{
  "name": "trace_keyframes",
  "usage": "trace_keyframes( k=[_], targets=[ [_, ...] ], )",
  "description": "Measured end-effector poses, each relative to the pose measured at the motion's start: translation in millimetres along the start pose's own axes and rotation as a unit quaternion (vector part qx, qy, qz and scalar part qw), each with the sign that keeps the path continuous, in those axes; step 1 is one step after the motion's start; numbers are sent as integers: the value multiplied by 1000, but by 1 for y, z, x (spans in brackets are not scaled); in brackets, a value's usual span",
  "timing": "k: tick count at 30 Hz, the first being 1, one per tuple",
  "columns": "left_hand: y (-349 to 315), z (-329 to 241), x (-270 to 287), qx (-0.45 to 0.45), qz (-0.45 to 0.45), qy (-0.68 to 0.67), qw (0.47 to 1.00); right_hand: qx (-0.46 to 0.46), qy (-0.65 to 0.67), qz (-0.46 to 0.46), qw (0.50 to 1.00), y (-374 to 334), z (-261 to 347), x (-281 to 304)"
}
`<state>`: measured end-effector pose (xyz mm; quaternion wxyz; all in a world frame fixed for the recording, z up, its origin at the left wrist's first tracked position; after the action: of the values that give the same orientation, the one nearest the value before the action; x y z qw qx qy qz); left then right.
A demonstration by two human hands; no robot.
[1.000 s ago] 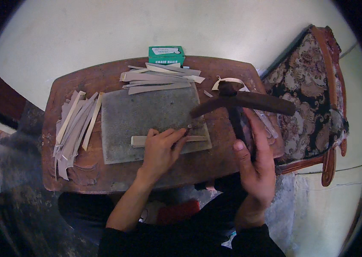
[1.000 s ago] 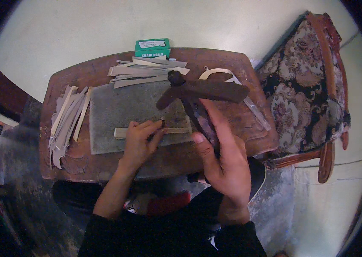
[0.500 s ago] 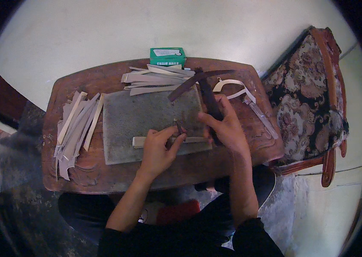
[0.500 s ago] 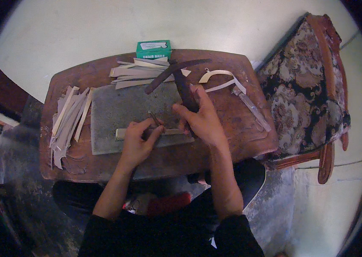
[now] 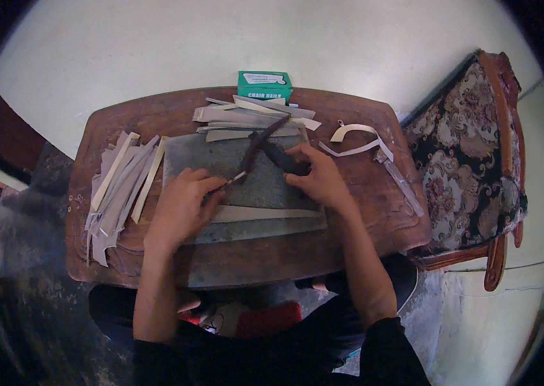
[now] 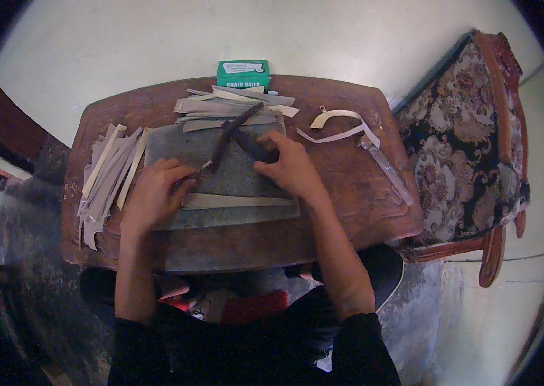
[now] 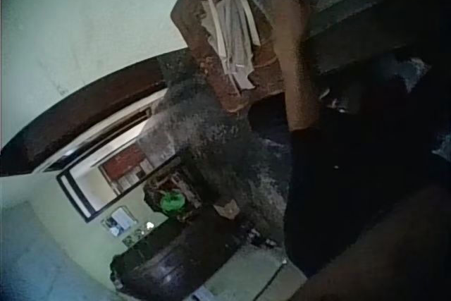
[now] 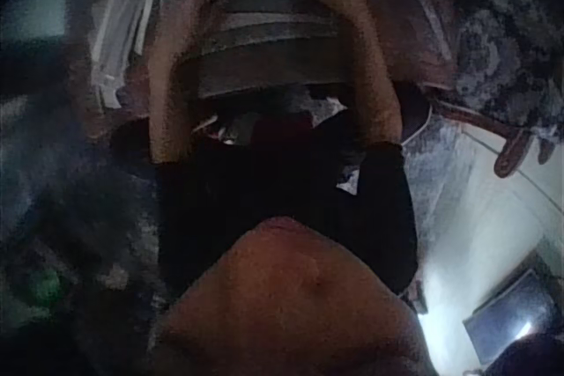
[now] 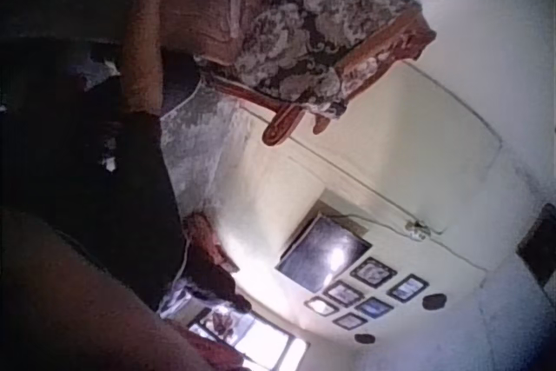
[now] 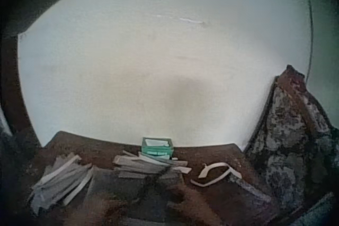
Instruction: The person repeatedly hammers small nails into thin wooden strips placed on a gray work mat. They pick up nails, position them on the wood, and strike them with a hammer, occasionally adjusting the wood pieces.
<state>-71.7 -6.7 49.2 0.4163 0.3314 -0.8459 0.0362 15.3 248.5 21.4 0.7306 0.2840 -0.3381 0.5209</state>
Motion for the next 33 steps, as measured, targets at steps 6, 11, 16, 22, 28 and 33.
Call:
trace_keyframes(
  k=[6, 11, 16, 22, 28, 33],
  targets=[
    [-6, 14, -6, 2, -7, 58, 998, 60, -44, -13, 997, -1, -3, -6],
    [-10, 11, -8, 0, -38, 29, 999, 117, -178, -54, 976, -16, 16, 2],
    [-19, 10, 0, 22, -38, -9, 999, 173, -223, 43, 958, -52, 42, -11],
    [-35, -9, 10, 29, 3, -53, 998, 152, -210, 75, 963, -59, 57, -11],
    [-58, 2, 34, 80, 1, -251, 965, 99, 29, 183, 978, -46, 85, -3],
    [-94, 22, 65, 206, -56, -445, 870, 172, 36, 179, 968, -20, 119, -10]
  ],
)
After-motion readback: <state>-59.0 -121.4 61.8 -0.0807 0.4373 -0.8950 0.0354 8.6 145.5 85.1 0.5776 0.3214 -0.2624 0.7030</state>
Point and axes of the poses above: each hand's wrist, its own y-axis towards the middle knuckle, its own x-axis out of the back of the hand, z = x × y, the point moved 3 cm from there along y, towards the middle knuckle, and after that the axes turned 13 degrees about -y, right-handed, at the moved point
